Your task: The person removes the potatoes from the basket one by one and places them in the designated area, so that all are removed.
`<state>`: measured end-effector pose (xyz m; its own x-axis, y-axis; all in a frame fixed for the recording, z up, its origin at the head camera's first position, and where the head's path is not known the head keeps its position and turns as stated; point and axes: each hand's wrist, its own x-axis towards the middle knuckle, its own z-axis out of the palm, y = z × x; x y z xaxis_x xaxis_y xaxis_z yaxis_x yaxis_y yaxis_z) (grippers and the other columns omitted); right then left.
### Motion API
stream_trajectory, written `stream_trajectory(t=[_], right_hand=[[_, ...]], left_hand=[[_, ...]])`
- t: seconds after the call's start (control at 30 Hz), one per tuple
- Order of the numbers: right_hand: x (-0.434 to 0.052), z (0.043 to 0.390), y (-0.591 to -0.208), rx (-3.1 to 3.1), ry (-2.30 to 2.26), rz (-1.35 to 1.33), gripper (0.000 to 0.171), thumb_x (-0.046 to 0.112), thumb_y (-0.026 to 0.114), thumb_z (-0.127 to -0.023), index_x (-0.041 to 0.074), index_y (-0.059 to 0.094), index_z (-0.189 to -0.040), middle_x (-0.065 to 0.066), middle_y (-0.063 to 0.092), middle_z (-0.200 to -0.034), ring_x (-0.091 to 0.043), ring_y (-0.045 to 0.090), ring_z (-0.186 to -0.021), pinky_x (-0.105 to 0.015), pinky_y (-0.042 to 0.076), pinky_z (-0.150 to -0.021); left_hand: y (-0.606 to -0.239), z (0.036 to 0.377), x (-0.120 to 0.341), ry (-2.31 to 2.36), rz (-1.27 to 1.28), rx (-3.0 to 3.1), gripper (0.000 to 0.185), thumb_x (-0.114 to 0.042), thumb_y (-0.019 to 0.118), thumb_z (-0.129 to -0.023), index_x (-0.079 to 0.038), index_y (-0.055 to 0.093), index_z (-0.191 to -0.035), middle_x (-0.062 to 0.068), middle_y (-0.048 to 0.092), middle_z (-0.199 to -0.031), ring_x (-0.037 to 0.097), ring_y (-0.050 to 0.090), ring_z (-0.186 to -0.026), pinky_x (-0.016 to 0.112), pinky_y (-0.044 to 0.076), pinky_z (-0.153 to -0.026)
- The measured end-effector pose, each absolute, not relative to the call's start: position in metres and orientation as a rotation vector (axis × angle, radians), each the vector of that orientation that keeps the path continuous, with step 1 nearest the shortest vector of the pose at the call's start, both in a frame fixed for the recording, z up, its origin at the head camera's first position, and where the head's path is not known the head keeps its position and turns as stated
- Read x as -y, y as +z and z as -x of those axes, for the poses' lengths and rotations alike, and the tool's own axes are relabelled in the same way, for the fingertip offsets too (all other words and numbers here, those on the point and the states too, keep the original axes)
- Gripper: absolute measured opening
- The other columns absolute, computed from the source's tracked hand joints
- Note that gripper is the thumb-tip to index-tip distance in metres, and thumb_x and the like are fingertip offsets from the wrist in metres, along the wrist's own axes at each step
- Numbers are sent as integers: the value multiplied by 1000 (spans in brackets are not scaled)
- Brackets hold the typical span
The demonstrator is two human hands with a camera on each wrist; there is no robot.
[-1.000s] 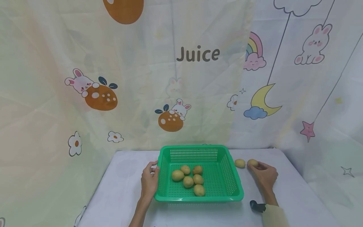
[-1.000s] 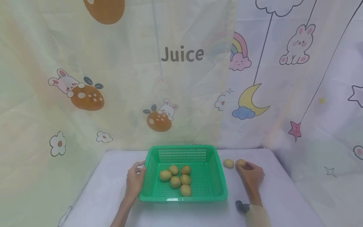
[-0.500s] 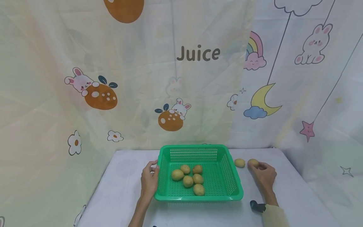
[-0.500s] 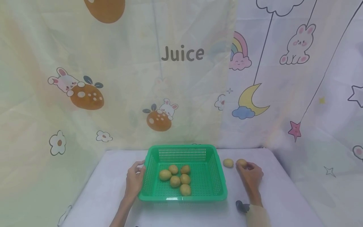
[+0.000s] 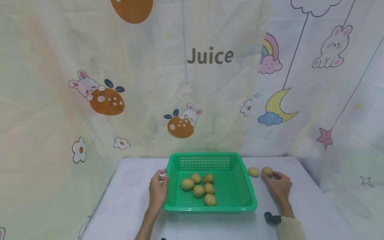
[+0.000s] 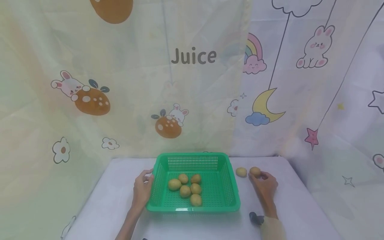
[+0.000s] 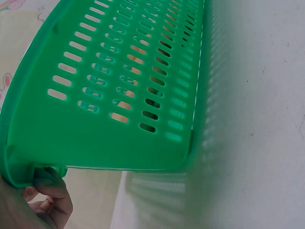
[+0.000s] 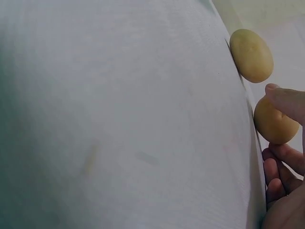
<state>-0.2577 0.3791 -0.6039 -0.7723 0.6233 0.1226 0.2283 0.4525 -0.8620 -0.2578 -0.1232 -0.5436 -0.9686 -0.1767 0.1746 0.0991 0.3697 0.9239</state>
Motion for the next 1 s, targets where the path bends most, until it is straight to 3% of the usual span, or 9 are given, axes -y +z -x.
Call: stream_trajectory(t=[0.43,0.7,1.0], right_hand=[[-383,267,-606,2304,1227,769,64,24,85,-93,-11,61,-141,-37,61,-143,-52,57,-135,-65,45,-114],[-388,276,-593,2211,1167,691,69,22,88,-90,-14,60,-142,-41,65,-137,-53,63,-125,-62,47,-108],[-383,286,-589,2265,1171,698,73,22,88,-90,-15,58,-145,-42,61,-143,-56,58,-134,-67,42,-116]], left_hand=[[-542,257,123,-1639,-74,2396,34,-13,59,-112,-2,66,-143,17,74,-101,15,71,-66,26,54,-58],[-542,258,123,-1629,-80,2392,33,-13,59,-112,-3,67,-143,18,74,-101,16,70,-64,25,54,-57],[-542,256,121,-1640,-94,2385,32,-12,58,-112,-4,67,-142,16,73,-98,14,69,-63,26,54,-57]])
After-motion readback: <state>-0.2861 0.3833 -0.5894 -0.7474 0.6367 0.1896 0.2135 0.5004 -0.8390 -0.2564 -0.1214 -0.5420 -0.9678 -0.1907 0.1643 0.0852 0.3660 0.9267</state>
